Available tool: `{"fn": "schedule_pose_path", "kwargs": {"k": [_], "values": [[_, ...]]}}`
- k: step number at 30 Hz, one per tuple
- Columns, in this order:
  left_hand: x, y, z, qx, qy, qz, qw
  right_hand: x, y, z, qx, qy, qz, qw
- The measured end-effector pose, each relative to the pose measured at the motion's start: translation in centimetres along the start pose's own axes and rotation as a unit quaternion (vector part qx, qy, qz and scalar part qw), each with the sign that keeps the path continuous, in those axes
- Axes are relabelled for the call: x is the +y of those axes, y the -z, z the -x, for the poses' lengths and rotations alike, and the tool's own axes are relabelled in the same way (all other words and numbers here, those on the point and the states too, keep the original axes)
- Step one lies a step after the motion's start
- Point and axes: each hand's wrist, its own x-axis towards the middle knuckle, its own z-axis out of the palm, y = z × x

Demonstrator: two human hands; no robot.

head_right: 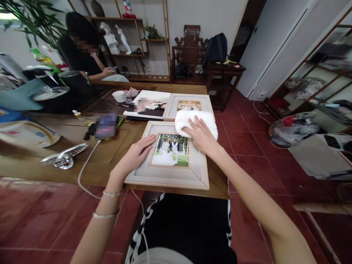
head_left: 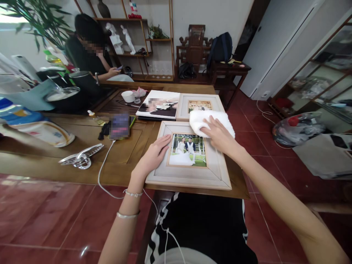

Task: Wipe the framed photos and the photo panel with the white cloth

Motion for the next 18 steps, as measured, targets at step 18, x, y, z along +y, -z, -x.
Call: {"fn": "schedule_pose_path", "kwargs": {"k": [18], "values": [[0.0, -0.1, 0.0, 0.004, -0.003, -0.009, 1.000, -10.4, 6.0, 11.1, -0.196, 0.043, -0.143, 0.969]]}}
